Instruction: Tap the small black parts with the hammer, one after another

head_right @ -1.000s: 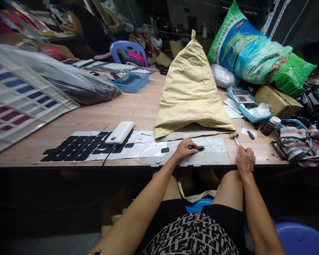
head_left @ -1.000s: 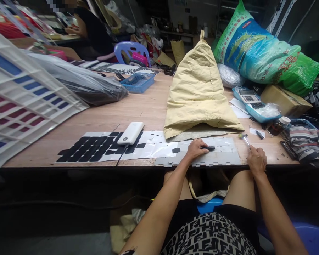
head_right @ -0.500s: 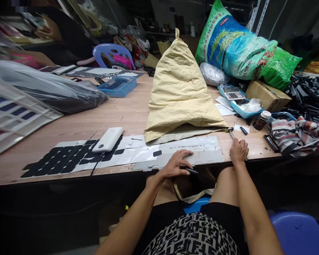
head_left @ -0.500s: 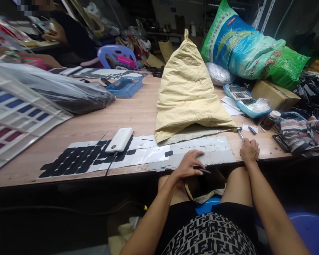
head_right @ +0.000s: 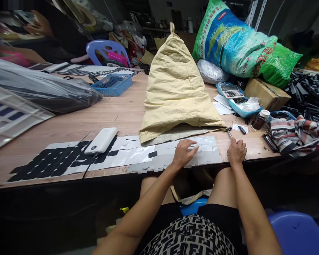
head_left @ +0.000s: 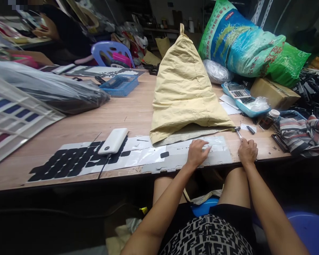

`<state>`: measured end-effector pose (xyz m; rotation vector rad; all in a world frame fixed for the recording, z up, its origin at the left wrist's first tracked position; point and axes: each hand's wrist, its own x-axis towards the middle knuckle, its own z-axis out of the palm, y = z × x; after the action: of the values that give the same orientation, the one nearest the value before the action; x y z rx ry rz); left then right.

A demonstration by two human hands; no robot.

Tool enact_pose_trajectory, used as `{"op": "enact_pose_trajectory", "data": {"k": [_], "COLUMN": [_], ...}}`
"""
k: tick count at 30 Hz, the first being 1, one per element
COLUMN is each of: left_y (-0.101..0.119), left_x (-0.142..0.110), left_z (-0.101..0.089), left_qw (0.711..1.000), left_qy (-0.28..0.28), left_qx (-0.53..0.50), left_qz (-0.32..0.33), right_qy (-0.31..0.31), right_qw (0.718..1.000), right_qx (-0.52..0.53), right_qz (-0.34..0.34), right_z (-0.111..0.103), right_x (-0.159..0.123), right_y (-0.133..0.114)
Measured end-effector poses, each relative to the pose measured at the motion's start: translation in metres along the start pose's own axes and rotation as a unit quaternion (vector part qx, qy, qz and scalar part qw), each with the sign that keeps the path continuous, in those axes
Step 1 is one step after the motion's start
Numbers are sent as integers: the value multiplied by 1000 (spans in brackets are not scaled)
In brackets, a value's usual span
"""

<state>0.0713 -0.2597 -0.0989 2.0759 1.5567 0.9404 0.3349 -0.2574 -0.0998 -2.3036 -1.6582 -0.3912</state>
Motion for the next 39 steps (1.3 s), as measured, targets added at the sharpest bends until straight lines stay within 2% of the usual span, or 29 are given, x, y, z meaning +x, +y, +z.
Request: {"op": "enact_pose_trajectory", "data": {"k": [2,4,7,13,17,20,23,28,31,35,39], "left_y": [5,7,7,10,16,17,8,-22,-39,-52,-56], "left_x": [43,79,116,161,175,170,149,84,42,11,8], "left_z": [9,20,35,55,66,65,48,1,-17,-17,-12], "left_qw": [999,992,980,963,953,955,965,990,991,993,997], "left_qy": [-11,-45,-71,-76,-86,-79,-88,-121,-130,-104,-47], "left_qx": [45,106,164,127,98,88,70,-26,-38,-48,-58], "left_qz": [-28,-51,-86,-227,-273,-270,-237,-66,-5,24,17], "right_qy": [0,0,-1,7,0,-1,4,9,4,-9,-32], "right_qw": [1000,1000,1000,1000,1000,1000,1000,1000,1000,1000,997], "right_qx": [-1,-1,1,-8,-10,-12,-14,-10,-4,10,61], "right_qz": [-2,-3,-5,-9,-11,-13,-13,-13,-6,5,22], "right_z": [0,1,2,8,8,7,7,7,5,-1,-8], "right_x": [0,0,-1,-2,-2,-3,-2,-2,0,5,7], "right_y": [0,0,0,0,0,0,1,1,1,1,5]}}
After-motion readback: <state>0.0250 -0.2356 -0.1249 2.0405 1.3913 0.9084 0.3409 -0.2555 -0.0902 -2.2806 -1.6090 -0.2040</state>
